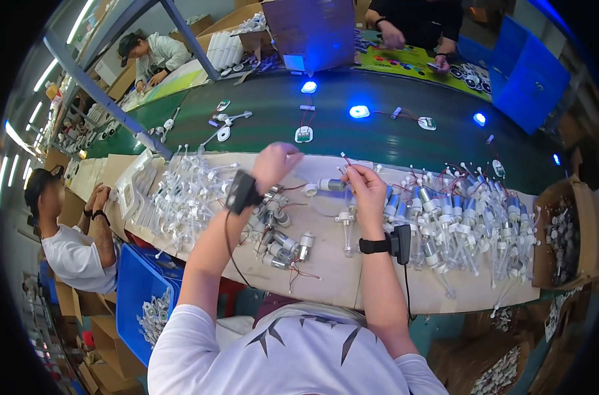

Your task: Assembling small electric motors with plastic parts and LED circuit boards, followed by testing them.

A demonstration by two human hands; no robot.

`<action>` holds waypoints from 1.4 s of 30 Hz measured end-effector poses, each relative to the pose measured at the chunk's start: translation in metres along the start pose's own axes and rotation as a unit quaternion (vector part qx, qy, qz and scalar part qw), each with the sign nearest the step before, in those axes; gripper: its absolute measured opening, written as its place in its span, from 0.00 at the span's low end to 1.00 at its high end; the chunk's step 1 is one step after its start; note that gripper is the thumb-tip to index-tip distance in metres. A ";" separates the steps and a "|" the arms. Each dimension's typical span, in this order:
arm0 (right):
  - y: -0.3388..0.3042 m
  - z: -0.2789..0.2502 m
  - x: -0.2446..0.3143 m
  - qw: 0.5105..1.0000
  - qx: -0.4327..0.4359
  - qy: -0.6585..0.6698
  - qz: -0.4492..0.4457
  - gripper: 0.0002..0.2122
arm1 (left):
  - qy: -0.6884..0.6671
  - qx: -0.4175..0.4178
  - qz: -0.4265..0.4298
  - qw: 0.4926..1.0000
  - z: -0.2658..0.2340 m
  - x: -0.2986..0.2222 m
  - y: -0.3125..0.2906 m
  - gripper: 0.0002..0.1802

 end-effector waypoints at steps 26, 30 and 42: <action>-0.010 -0.004 0.047 0.987 0.046 -0.024 -0.152 0.03 | -0.056 -0.129 -0.185 0.973 0.015 0.101 0.075 0.24; -0.013 -0.001 0.041 0.986 0.061 -0.040 -0.149 0.02 | -0.253 -0.113 -0.192 0.942 -0.046 0.026 0.045 0.13; -0.025 0.034 0.001 0.970 0.091 -0.185 -0.126 0.05 | -0.371 0.027 -0.100 0.923 -0.001 -0.036 -0.060 0.12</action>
Point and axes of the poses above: each hand's wrist, its own y-axis towards the middle knuckle, its own z-axis out of the palm, x = y × z, the point moved 3 cm from there along y, towards the middle knuckle, and after that the axes turned 2 degrees about -z, right-handed, at the moved point
